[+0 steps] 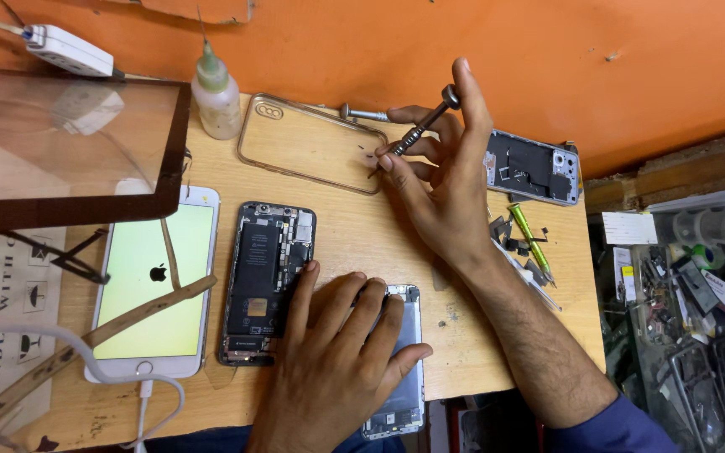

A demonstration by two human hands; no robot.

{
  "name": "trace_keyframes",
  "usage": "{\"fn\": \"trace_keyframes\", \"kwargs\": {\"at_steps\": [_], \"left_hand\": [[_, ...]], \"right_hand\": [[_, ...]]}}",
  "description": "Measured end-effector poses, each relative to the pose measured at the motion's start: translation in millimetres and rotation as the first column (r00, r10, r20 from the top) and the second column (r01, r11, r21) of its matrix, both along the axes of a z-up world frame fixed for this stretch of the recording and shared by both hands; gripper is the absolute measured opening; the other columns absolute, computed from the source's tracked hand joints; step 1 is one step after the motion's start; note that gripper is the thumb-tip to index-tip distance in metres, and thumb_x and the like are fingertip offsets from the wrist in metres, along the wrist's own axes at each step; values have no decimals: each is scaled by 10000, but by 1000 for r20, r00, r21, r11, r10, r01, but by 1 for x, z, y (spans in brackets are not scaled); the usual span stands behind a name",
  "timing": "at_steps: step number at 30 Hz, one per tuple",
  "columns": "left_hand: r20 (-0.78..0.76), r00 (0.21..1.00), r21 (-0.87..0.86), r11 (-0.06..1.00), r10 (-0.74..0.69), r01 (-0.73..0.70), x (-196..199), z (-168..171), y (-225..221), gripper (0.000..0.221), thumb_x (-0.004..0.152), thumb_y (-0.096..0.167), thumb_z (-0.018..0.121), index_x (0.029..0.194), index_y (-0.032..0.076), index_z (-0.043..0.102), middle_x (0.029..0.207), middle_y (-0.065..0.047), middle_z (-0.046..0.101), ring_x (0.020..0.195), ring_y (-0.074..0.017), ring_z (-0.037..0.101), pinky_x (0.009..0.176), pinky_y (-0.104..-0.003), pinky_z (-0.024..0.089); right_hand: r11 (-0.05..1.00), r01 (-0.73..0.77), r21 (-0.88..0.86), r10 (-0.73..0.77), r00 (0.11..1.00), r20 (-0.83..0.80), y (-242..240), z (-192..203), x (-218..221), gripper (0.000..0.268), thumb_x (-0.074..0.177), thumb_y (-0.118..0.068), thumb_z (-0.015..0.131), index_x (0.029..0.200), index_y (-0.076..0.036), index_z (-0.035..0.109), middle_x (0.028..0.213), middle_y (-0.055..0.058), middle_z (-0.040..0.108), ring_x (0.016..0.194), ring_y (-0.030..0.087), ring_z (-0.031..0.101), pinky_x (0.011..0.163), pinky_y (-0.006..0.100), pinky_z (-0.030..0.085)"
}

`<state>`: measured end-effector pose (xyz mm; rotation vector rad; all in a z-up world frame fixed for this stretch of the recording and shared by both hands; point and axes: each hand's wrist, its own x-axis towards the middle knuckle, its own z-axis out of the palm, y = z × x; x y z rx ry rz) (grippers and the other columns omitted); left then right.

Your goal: The person reassembles a disassembled smartphone on a workbench. They connect internal components, secure the back cover with a screwdriver, and then test the device by powering it on and entering a passcode.

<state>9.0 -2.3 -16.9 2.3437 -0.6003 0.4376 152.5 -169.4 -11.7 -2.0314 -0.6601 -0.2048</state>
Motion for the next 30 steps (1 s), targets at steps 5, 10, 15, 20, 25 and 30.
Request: {"fn": "trace_keyframes", "kwargs": {"at_steps": [5,10,15,20,25,30], "left_hand": [[-12,1000,14,1000,-1,1,1,3,2,531,839,479,776,1095,20,698,1158,-137,664,1208,-295,577,1133,-642,322],[1,1000,31,1000,-1,1,-1,5,3,527,860,488,766,1109,28,695,1155,-135,660,1189,-282,584,1153,-619,321],[14,1000,41,999,-22,21,-1,8,4,558,855,492,764,1132,13,686,1186,-142,646,1193,-275,591,1169,-607,316],[14,1000,41,999,-13,13,-2,8,3,572,860,501,763,1149,14,685,1200,-137,638,1175,-276,592,1175,-604,319],[-11,1000,63,998,-22,23,-1,12,2,569,852,502,772,1140,19,688,1188,-125,641,1158,-272,596,1167,-608,319],[-12,1000,61,998,-10,11,-2,10,1,548,858,491,771,1152,35,696,1201,-111,647,1180,-262,594,1174,-594,324]], "right_hand": [[998,31,62,-30,999,-20,0,12,-2,959,1129,155,631,1620,-222,-101,1430,227,544,1156,233,740,975,349,648],[969,113,219,-78,984,-163,-12,33,-20,800,1015,114,624,1522,-132,56,1376,171,534,1067,183,718,894,325,645],[998,55,-15,-57,976,-211,-34,42,-64,509,991,153,672,1456,-24,564,1452,141,454,1208,193,655,969,339,624],[982,139,-125,-158,975,-156,-37,20,-80,839,855,132,789,1568,-35,382,1476,152,369,1210,186,622,898,294,616],[963,120,-243,-114,993,39,-39,8,-77,942,889,73,828,1617,-45,241,1510,191,331,1196,192,648,856,256,618],[962,114,-249,-96,992,84,-45,7,-81,887,964,101,771,1652,-75,238,1556,165,335,1283,204,647,937,295,623]]}}
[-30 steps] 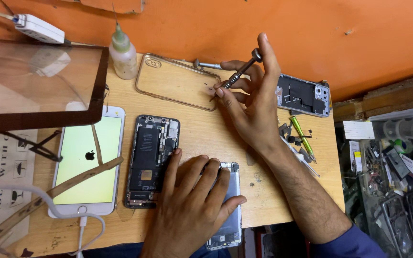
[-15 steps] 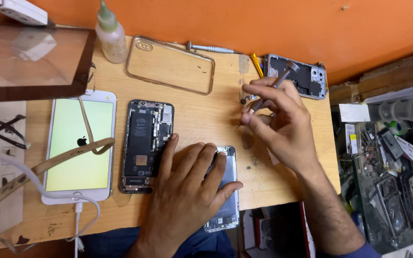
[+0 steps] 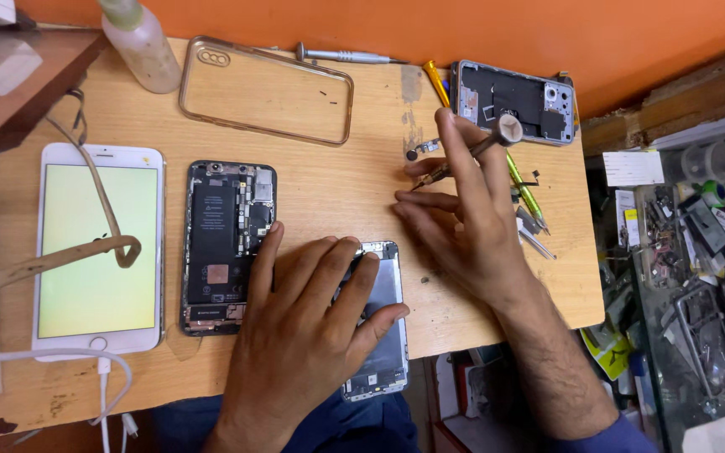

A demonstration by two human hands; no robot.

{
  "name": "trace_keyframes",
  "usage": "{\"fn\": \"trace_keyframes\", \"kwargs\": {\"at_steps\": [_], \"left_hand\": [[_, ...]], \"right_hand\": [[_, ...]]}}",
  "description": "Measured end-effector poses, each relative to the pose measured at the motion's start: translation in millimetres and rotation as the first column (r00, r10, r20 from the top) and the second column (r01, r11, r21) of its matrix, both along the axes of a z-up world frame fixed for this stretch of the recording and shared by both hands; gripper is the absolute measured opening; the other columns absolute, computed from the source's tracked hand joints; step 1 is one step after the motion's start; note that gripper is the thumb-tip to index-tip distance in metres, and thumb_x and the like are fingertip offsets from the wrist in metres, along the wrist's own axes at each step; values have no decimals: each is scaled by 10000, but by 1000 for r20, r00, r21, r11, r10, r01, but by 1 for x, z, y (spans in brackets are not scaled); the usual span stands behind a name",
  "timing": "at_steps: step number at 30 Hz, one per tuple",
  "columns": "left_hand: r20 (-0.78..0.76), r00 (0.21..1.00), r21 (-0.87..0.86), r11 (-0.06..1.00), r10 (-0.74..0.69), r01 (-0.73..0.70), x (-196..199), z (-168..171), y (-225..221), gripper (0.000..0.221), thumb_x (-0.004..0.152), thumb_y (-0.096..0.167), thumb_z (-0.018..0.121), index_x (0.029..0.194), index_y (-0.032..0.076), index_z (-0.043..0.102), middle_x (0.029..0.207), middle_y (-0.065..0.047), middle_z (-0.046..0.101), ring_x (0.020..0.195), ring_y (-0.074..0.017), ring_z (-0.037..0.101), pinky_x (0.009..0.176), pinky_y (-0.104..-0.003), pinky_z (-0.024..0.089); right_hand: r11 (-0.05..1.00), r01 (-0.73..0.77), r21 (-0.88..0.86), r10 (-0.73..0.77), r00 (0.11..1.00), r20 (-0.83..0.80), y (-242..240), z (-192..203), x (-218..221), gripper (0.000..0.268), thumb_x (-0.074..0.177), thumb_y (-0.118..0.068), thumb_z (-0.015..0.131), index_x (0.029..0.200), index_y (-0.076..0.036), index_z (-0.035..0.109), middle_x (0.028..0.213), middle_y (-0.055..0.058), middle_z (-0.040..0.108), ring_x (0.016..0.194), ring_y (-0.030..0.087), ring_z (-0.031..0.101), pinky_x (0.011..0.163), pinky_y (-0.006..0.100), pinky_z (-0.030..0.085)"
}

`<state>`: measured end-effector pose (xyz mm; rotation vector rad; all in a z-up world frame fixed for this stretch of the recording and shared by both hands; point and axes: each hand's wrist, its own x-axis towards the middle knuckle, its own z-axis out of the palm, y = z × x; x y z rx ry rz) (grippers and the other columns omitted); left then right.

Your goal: The person reassembles a disassembled smartphone on a workbench. They connect internal components, secure the back cover with a screwdriver, and then test the device by powering it on and entering a passcode.

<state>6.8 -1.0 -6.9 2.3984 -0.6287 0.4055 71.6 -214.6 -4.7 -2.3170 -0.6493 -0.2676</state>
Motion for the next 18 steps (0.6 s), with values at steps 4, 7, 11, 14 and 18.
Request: {"fn": "trace_keyframes", "kwargs": {"at_steps": [4,7,11,14,18], "left_hand": [[-22,1000,13,1000,1,0,0,0,0,535,857,480,772,1145,36,699,1213,-106,654,1194,-259,592,1169,-588,331],[-46,999,12,1000,4,-3,0,-1,-2,544,854,492,768,1158,47,698,1213,-105,654,1186,-245,600,1164,-594,326],[-56,998,35,999,1,1,2,-1,-2,540,836,482,770,1159,55,692,1206,-105,652,1177,-256,607,1157,-604,324],[-60,998,33,999,3,-1,2,-1,-2,528,840,474,775,1157,61,687,1208,-100,649,1174,-257,609,1159,-605,327],[-66,998,38,999,-1,3,3,0,-2,527,835,466,780,1157,60,686,1206,-99,648,1171,-258,607,1154,-609,330]], "right_hand": [[980,12,196,6,996,-91,-6,3,-3,725,1081,171,574,1665,-68,218,1582,182,286,1292,222,633,971,317,626],[961,16,275,19,992,-124,-10,4,-5,653,1114,172,507,1640,-60,197,1626,190,266,1318,230,633,1009,333,618],[978,30,206,-11,996,-91,-11,4,-5,662,1102,170,526,1636,-56,207,1608,187,313,1327,230,651,1037,315,598],[988,60,140,-49,996,-77,-10,4,-4,678,1073,174,544,1644,-44,252,1588,183,384,1312,235,668,1050,303,594],[993,71,94,-60,992,-111,-9,5,-3,647,1049,173,576,1615,-26,336,1507,175,451,1330,255,690,1013,291,604]]}}
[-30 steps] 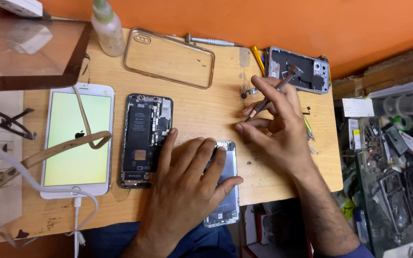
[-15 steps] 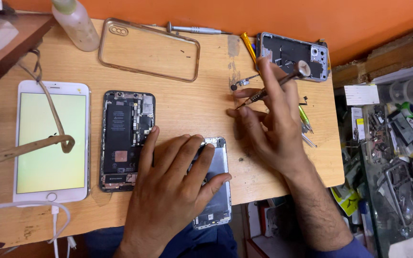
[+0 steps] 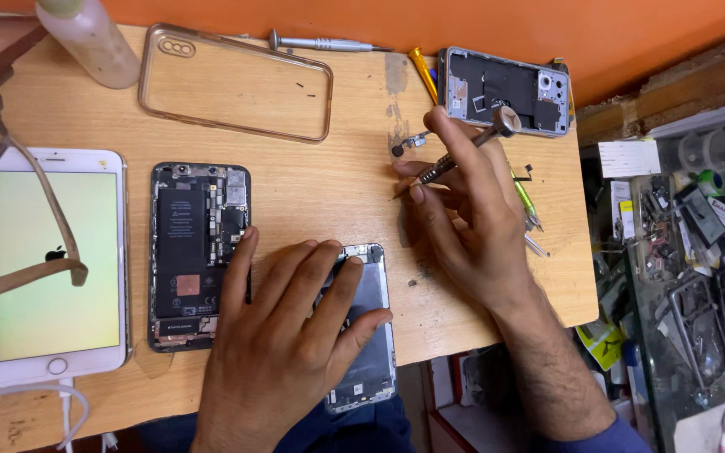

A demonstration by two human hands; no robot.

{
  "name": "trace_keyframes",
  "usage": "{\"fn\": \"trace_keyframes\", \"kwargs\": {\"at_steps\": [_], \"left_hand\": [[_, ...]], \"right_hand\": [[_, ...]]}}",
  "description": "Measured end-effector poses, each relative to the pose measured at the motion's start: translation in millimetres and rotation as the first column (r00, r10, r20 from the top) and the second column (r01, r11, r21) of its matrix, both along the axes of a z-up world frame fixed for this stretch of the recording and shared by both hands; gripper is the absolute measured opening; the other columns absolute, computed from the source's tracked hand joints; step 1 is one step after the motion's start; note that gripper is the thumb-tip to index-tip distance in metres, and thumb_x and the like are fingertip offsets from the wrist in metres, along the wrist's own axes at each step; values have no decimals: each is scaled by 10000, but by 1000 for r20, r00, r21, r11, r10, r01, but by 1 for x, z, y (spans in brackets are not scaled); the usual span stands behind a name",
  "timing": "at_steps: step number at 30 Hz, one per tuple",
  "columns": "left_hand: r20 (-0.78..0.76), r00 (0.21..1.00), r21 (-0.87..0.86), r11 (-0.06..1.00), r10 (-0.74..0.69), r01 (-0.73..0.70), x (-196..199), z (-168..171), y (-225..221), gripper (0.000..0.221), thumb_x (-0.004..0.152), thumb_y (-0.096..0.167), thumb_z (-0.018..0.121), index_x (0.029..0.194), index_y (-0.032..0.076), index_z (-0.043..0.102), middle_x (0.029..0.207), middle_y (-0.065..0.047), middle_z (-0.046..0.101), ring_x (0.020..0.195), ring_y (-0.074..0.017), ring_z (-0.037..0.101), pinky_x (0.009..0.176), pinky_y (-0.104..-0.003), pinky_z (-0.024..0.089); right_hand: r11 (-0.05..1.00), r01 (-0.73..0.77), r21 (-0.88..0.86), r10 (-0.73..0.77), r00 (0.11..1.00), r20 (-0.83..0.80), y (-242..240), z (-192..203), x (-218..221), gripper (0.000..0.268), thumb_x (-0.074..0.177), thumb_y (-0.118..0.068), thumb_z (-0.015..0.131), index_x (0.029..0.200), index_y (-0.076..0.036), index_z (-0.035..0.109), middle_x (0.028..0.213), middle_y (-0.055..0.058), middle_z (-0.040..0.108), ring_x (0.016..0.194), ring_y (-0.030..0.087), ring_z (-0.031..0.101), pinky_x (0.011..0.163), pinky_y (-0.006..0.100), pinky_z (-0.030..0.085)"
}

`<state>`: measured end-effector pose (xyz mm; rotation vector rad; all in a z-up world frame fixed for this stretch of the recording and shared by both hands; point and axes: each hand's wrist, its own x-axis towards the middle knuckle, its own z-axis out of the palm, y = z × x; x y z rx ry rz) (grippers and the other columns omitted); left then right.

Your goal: The person reassembles a disassembled smartphone on a workbench. They connect internal components, secure the back cover with a screwdriver, and then test the device by powering it on and entering a passcode.

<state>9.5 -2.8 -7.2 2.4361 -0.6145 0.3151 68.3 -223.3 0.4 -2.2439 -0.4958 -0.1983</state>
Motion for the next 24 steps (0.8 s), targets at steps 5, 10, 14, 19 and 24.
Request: {"fn": "trace_keyframes", "kwargs": {"at_steps": [5,10,14,19,24], "left_hand": [[-1,1000,-4,1000,2,-2,-1,0,0,525,839,467,777,1160,61,687,1208,-98,648,1176,-252,605,1159,-605,326],[15,1000,-13,1000,4,-4,-1,0,0,472,857,430,779,1144,65,693,1196,-90,648,1171,-246,612,1157,-605,325],[51,999,-27,1000,13,-12,0,1,1,359,898,343,765,1130,77,701,1179,-76,656,1155,-235,617,1168,-604,331],[62,998,-22,1000,23,-22,-3,2,2,304,923,298,738,1119,68,711,1174,-85,661,1175,-240,621,1179,-601,322],[58,998,-39,999,14,-11,-4,0,3,337,926,318,748,1125,48,720,1165,-86,656,1169,-241,619,1186,-605,315]], "right_hand": [[1000,-25,10,25,999,20,1,-2,0,636,1052,169,578,1611,-19,338,1519,174,435,1336,252,684,1037,299,598],[991,-42,128,39,999,19,-3,0,0,677,1075,191,570,1634,-55,277,1541,171,410,1287,264,688,1040,328,593],[935,12,354,-14,1000,3,3,9,-12,843,1014,223,561,1589,-132,58,1648,177,209,1366,330,592,1007,445,618],[643,221,733,-93,973,-212,33,8,-60,1110,916,204,600,1564,-257,-175,1624,204,285,1297,277,623,1017,512,653],[557,286,780,-116,956,-269,42,-11,-87,1091,992,210,574,1686,-294,-100,1556,270,424,1188,321,676,1025,539,649]]}}
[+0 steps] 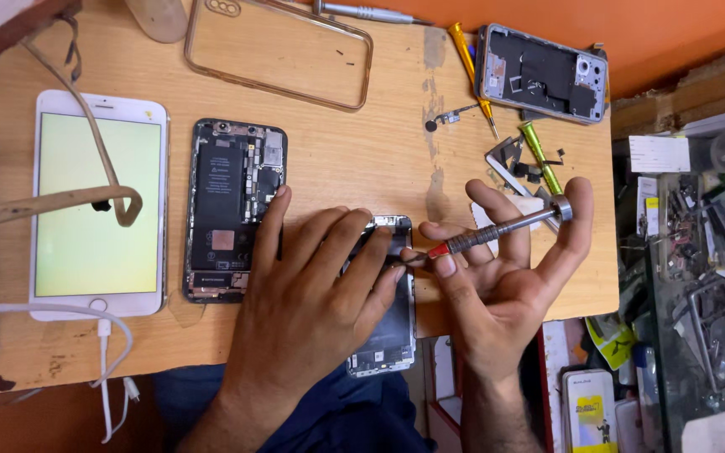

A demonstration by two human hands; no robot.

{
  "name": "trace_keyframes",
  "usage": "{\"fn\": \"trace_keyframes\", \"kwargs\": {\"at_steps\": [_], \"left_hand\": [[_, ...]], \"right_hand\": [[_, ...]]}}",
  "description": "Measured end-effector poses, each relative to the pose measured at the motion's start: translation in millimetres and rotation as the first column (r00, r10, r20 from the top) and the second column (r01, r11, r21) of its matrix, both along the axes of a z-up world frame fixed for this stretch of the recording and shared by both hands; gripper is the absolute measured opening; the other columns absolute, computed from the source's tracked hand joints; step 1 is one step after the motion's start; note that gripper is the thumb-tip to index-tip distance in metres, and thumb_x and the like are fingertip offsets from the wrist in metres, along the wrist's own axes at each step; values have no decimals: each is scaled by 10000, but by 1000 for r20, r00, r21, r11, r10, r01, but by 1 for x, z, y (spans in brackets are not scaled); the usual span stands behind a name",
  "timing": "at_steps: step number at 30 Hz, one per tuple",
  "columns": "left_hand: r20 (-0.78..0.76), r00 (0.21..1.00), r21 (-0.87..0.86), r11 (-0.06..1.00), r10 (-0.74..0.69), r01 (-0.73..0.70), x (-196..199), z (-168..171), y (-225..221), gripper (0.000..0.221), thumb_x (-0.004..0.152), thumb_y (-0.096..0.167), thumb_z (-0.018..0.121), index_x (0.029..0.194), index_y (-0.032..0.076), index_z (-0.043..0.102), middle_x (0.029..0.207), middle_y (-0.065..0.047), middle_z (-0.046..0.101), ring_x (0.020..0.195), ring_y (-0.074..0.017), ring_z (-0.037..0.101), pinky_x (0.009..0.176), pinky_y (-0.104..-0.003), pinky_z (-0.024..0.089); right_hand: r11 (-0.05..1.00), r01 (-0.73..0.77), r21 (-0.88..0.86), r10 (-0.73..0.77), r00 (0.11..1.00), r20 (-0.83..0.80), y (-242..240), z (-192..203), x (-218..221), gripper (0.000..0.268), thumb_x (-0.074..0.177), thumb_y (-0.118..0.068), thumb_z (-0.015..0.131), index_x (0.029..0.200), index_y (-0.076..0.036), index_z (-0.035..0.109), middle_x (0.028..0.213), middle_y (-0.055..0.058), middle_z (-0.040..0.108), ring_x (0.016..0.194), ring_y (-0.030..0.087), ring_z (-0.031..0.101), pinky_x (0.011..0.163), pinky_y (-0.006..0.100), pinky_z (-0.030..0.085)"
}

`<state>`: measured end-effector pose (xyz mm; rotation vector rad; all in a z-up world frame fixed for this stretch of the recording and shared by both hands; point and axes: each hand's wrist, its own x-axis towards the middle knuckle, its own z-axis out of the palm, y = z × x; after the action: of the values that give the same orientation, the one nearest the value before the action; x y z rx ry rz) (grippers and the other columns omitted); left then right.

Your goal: The person reassembles a disassembled smartphone on a workbench. They connect internal components, secure the back cover with a screwdriver, and then test the device by powering it on and entering a passcode.

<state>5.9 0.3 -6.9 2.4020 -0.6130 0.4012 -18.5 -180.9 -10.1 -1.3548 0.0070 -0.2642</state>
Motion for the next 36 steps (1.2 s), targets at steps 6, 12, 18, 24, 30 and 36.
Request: {"fn": "trace_keyframes", "kwargs": {"at_steps": [6,12,18,24,30,36], "left_hand": [[14,1000,-7,1000,-6,6,0,2,1,348,924,318,754,1137,45,719,1177,-92,655,1178,-242,616,1193,-606,316],[10,1000,3,1000,-15,15,-1,0,1,343,922,296,757,1151,43,721,1187,-99,652,1180,-241,614,1189,-611,313],[-4,1000,12,1000,-18,18,-2,0,2,349,912,282,762,1162,43,715,1188,-98,648,1206,-237,605,1195,-619,302],[-21,999,34,999,-26,27,-2,-1,2,347,909,283,760,1168,54,720,1186,-89,637,1212,-229,595,1194,-626,290],[-19,999,34,999,-27,27,-2,-1,2,341,918,287,759,1163,53,721,1183,-87,638,1208,-224,597,1195,-623,291],[-20,1000,28,999,-23,23,-1,0,2,334,911,266,761,1168,56,721,1191,-82,647,1205,-220,606,1200,-618,294]], "right_hand": [[999,15,-50,-16,1000,-3,0,-6,-4,1094,1019,212,591,1672,-307,-117,1527,250,429,1175,299,674,1012,458,613],[999,11,-51,-11,1000,3,0,-9,-4,1117,1016,197,604,1681,-314,-134,1559,254,430,1168,282,686,994,453,629],[996,15,-90,-15,1000,-4,1,-9,-4,1119,1021,186,625,1689,-299,-129,1529,254,446,1146,262,685,973,430,646],[994,18,-107,-17,1000,13,1,-9,-3,1099,1041,188,614,1686,-293,-135,1526,243,451,1153,246,684,969,413,652],[993,21,-112,-18,999,31,1,-11,-3,1071,1048,187,621,1643,-285,-135,1518,247,463,1147,248,688,976,403,642],[990,21,-141,-16,999,35,1,-11,-5,1065,1060,182,625,1643,-277,-138,1489,228,454,1156,241,687,1033,415,627]]}}
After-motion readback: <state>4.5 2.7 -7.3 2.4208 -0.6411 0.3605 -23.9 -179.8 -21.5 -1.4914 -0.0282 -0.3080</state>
